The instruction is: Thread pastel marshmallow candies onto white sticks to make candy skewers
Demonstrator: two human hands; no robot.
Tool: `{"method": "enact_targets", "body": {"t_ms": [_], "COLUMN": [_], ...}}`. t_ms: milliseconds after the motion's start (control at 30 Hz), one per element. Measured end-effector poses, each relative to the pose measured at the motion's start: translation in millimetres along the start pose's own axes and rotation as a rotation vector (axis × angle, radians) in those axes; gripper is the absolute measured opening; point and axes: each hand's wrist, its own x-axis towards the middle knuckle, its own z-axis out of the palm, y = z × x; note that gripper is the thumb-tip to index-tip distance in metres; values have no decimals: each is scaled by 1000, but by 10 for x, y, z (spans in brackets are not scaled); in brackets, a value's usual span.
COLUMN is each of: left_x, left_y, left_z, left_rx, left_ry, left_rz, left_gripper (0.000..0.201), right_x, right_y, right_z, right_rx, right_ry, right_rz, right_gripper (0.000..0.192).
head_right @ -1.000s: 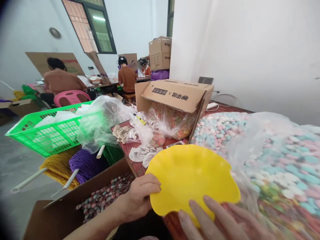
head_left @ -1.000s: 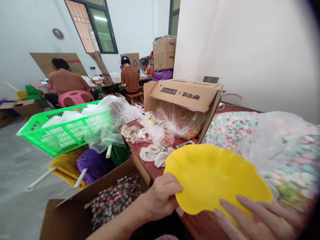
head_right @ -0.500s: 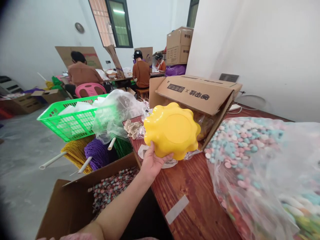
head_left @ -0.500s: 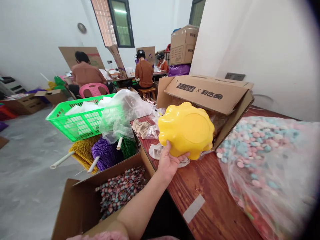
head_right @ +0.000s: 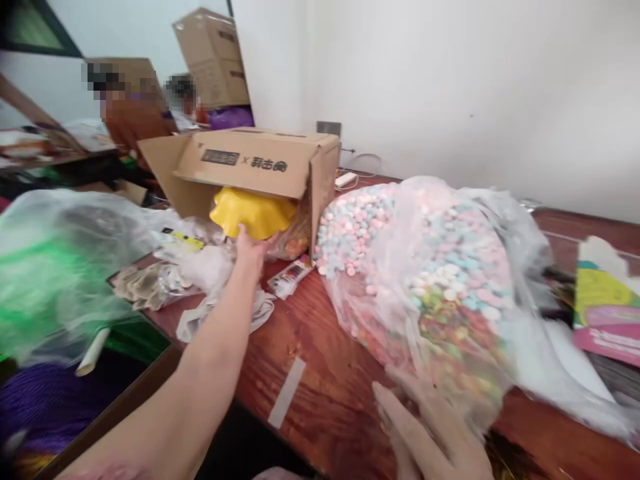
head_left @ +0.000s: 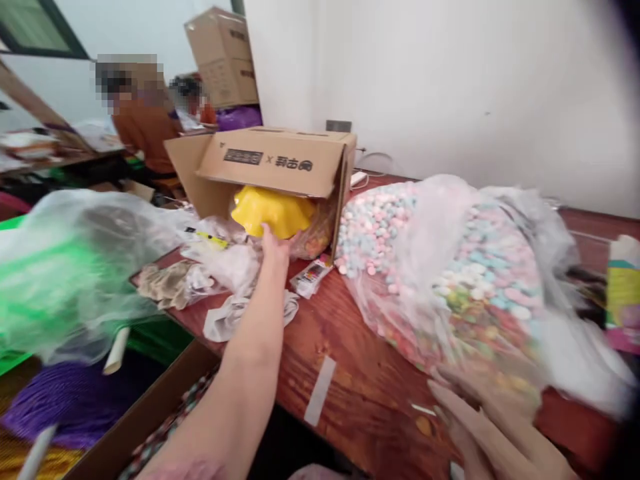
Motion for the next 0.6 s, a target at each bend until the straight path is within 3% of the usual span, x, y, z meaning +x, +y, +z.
{"method": "enact_targets", "body": {"t_ms": [100,233,333,433,500,600], "left_x": [57,-217,-520,-955,-1290,-1652], "left_y": [-76,-161,-172,-148,-126,-97], "left_z": [10,-168,-142,212,568,1015], "left_rx": [130,247,399,476,501,778], "left_ry": [-150,-264,-272,-405,-466,-678], "left_rz": [-101,-178,-85,49,102,502], "left_gripper": [36,42,37,37,48,71], "right_x": [61,200,427,771,991,1190], "right_y": [116,466,759,922,890,585], "right_z": [-95,-79,-1,175,394,822], "right_rx": [-141,-344,-390,-191,-3,217], "right_ry": [-47,-124,-315,-495,-514,-499], "right_rz": [135,269,464,626,642,555], "right_gripper": [40,50,57,47,24,17]}}
